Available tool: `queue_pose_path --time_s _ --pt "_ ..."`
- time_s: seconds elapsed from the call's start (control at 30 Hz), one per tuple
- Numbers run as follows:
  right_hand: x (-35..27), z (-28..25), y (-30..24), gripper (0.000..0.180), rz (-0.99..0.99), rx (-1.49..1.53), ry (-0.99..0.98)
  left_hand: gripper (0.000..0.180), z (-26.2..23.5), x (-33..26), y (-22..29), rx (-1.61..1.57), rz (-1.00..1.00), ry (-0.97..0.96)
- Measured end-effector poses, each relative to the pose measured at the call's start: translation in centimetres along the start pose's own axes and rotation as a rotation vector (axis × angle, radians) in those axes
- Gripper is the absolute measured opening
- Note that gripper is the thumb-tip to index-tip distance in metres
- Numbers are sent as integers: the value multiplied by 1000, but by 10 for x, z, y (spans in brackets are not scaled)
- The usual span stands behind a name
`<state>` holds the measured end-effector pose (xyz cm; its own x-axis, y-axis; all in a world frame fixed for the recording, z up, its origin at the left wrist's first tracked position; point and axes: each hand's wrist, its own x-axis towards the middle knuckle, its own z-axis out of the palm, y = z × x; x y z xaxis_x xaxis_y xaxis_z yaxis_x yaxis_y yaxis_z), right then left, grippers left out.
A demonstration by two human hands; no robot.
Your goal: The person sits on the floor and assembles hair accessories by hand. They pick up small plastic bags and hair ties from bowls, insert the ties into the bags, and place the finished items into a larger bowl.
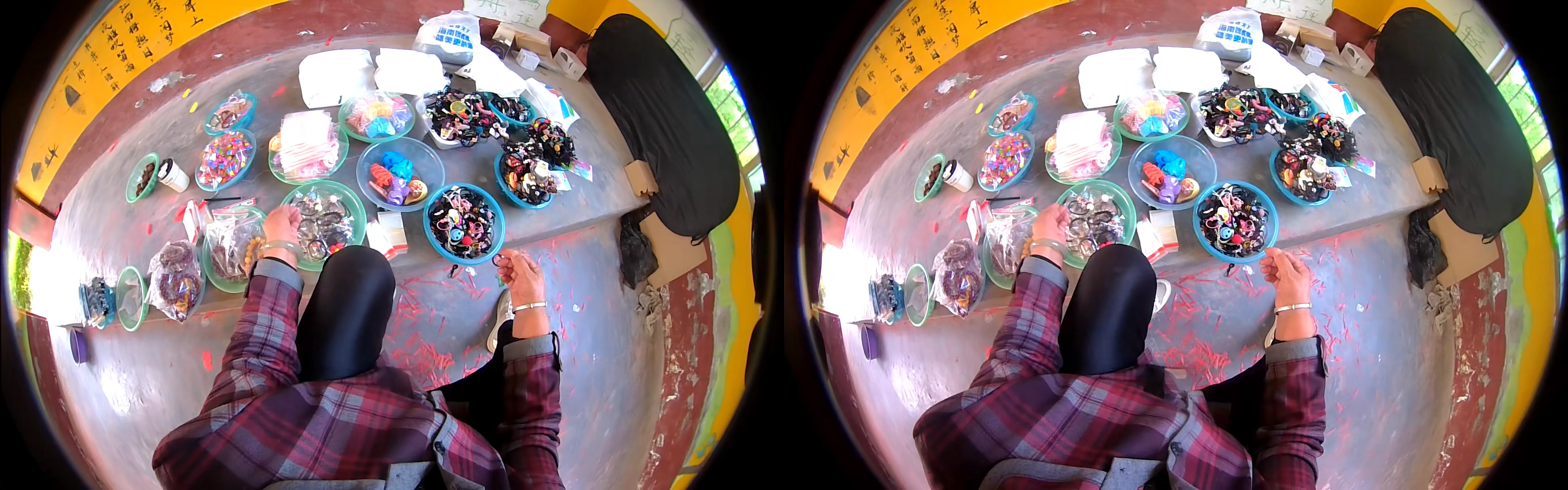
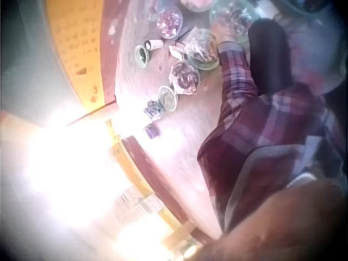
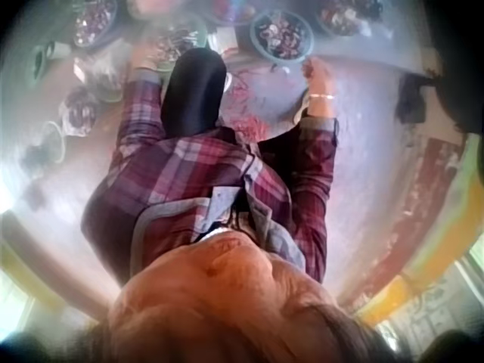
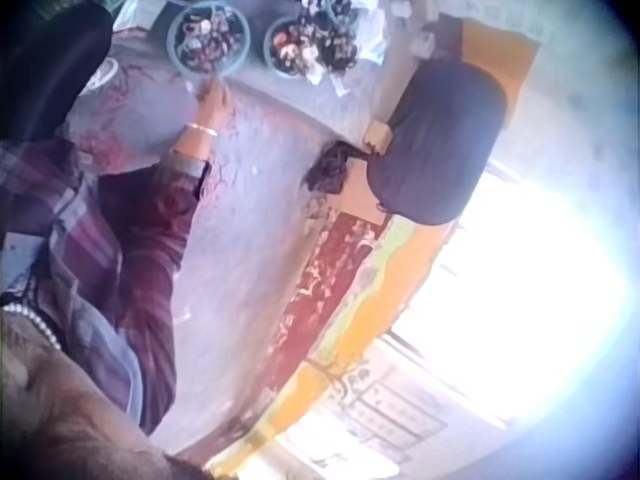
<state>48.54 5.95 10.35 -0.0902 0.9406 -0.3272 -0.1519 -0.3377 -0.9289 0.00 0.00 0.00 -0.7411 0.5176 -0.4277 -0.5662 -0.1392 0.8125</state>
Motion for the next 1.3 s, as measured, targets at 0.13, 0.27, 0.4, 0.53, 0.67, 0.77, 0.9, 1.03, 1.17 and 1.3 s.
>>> queue_pose_path --time_s 0.13,0.27,0.4,0.53,0.67,0.77,0.9,1.03,1.17,1.3 --pt "3 -2 -7 21 -17 -6 -9 20 75 -70 56 -18 116 -293" --pt "-2 1 -11 22 -19 -51 10 20 149 -132 81 -4 149 -606" --pt "-8 1 -13 22 -2 -70 24 21 202 -181 47 115 108 -829" --pt "-5 -1 -7 21 11 -97 14 22 179 -195 -84 132 -233 -698" --pt "-6 10 -9 19 28 -124 -24 16 70 -132 -234 738 63 19" --pt "-8 -6 -5 20 16 -127 -30 18 75 -142 -199 1131 186 245" --pt "-9 1 -8 19 0 -125 -32 23 77 -126 -190 1139 249 249" --pt "-10 8 -9 19 16 -176 -21 28 76 -111 -193 1248 169 329" --pt "-12 4 -5 20 51 -177 -42 24 76 -104 -202 1308 234 303" --pt "-11 15 -5 21 67 -200 -98 14 49 -67 -225 1030 59 306"
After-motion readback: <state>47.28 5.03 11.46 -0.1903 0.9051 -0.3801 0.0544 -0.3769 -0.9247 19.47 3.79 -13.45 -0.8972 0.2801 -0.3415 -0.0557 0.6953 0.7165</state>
